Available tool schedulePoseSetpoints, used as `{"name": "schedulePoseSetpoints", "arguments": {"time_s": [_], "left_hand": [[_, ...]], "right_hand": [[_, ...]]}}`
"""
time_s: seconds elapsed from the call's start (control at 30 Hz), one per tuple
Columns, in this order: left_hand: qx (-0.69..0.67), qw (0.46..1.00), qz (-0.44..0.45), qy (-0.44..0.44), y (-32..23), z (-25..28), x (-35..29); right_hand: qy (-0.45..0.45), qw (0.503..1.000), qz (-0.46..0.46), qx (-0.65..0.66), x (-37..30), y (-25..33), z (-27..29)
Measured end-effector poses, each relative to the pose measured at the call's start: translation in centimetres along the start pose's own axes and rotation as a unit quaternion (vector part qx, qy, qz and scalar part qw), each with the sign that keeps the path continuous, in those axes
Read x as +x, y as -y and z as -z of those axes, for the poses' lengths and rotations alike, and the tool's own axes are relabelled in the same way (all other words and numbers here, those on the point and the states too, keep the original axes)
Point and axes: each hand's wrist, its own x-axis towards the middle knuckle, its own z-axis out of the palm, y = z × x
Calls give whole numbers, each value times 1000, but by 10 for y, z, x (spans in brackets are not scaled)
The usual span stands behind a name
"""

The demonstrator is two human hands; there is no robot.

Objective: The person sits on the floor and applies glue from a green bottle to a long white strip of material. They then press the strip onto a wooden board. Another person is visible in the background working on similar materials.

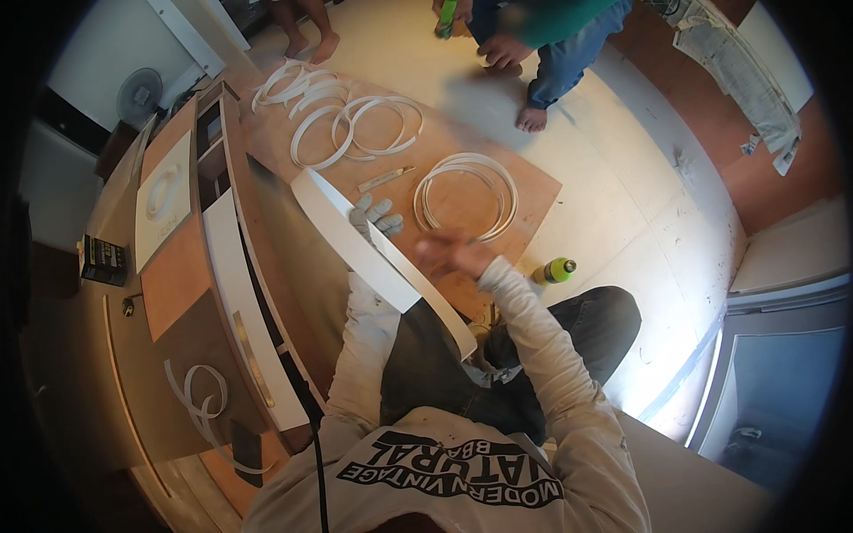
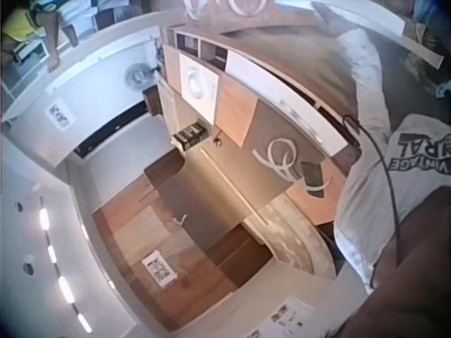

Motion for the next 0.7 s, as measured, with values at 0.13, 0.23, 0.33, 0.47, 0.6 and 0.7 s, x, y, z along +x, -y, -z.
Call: {"name": "schedulePoseSetpoints", "arguments": {"time_s": [0.13, 0.23, 0.33, 0.47, 0.6, 0.7], "left_hand": [[63, 997, 52, -8, 24, 16, -3], [-80, 985, 148, 48, 19, 20, 3], [9, 988, 157, 11, -29, 8, 16], [-56, 980, 191, 0, -46, 59, 69], [-59, 971, 218, -74, -65, 78, 95], [-129, 966, 214, 72, -75, 151, 136]], "right_hand": [[108, 991, 12, -84, 5, -7, -23], [143, 989, -30, -3, -2, -16, -7], [121, 985, -117, -44, -30, 19, -18], [149, 981, -101, -68, -80, 43, -12], [120, 982, -127, -67, -131, 53, -8], [115, 982, -134, -68, -161, 59, -6]]}}
